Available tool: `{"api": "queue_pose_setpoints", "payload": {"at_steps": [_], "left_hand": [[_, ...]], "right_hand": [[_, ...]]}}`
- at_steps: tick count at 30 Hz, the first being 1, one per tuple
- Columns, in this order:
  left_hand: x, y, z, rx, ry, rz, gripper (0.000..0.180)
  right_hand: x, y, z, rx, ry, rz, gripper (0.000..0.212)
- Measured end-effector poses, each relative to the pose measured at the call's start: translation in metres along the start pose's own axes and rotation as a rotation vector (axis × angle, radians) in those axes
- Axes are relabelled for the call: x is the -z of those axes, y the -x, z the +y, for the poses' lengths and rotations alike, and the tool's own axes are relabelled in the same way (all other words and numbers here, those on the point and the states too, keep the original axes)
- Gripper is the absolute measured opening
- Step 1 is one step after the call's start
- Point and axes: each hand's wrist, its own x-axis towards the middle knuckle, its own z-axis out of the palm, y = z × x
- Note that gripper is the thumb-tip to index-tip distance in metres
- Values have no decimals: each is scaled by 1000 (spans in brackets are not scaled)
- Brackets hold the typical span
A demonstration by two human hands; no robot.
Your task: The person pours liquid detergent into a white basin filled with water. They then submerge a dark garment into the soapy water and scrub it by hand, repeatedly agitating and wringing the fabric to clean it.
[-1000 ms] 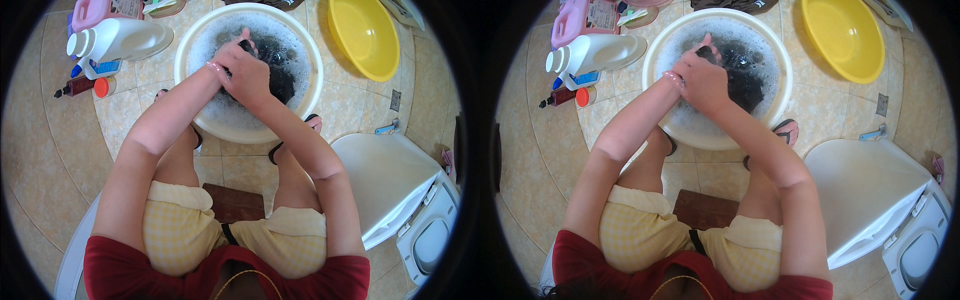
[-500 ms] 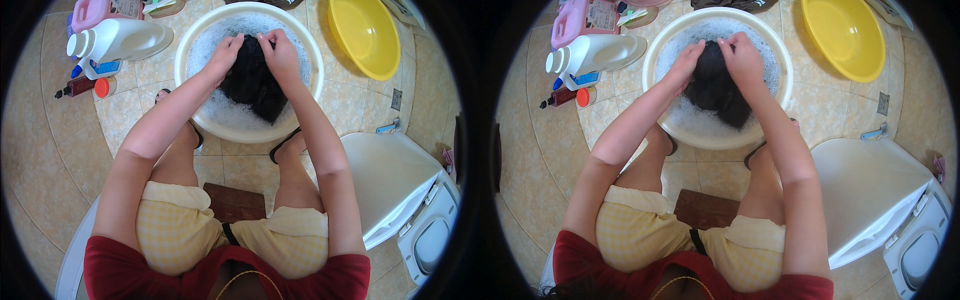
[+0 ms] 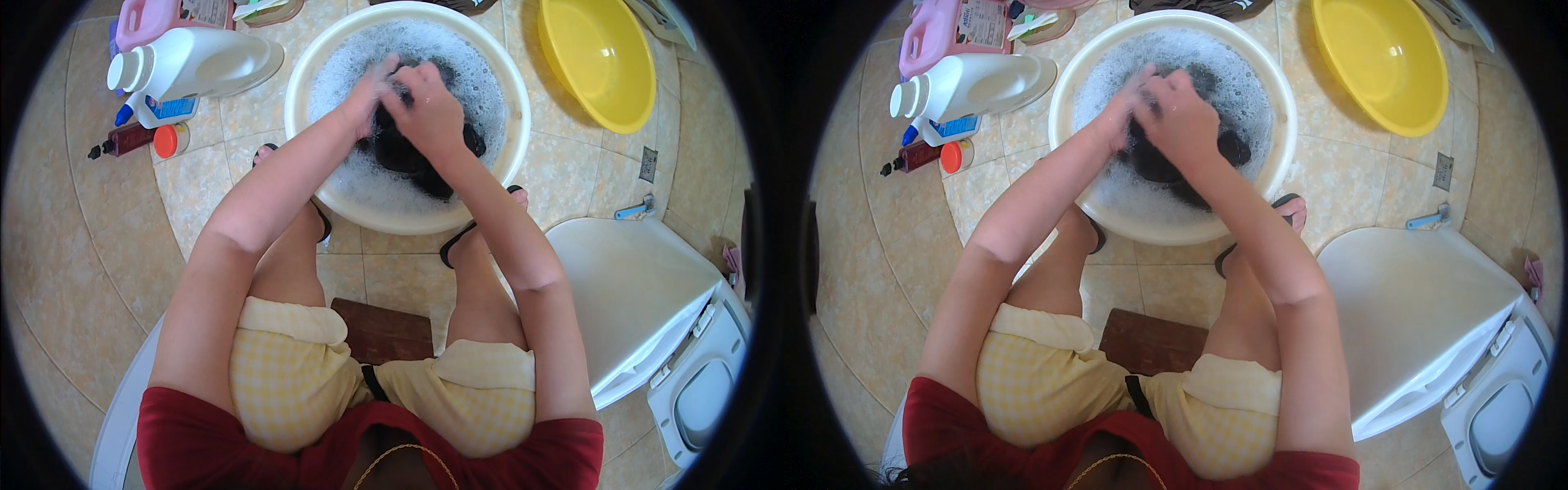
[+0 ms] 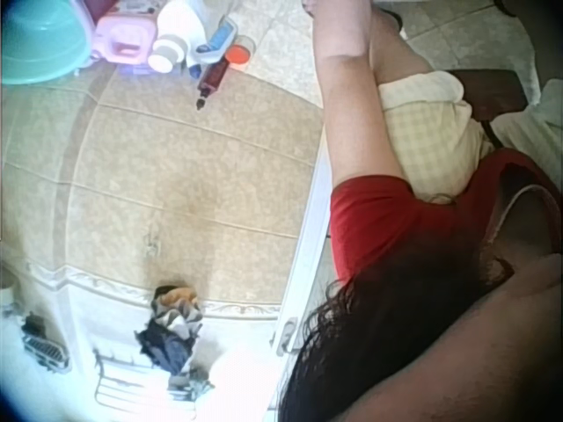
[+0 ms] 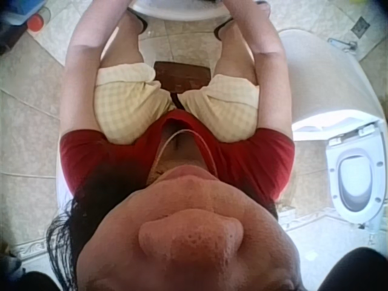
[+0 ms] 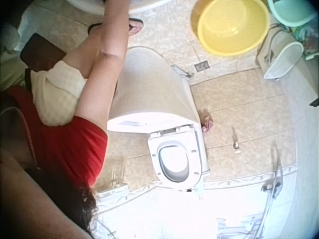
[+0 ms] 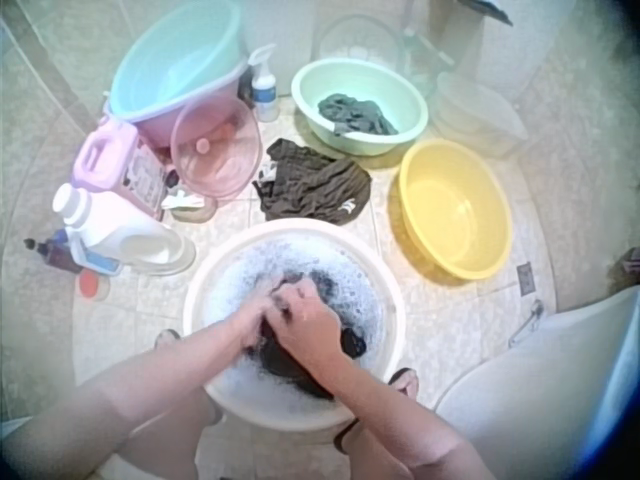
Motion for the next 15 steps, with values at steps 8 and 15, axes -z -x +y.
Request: {"api": "queue_pose_setpoints", "payload": {"at_steps": [8,15], "left_hand": [[16,-25,-24,132,229,-343,46],[4,0,-12,84,163,-262,33]], "right_hand": [[-5,-4,-23,203,18,40,20],[-9,-33,17,-99,-308,62,22]]}}
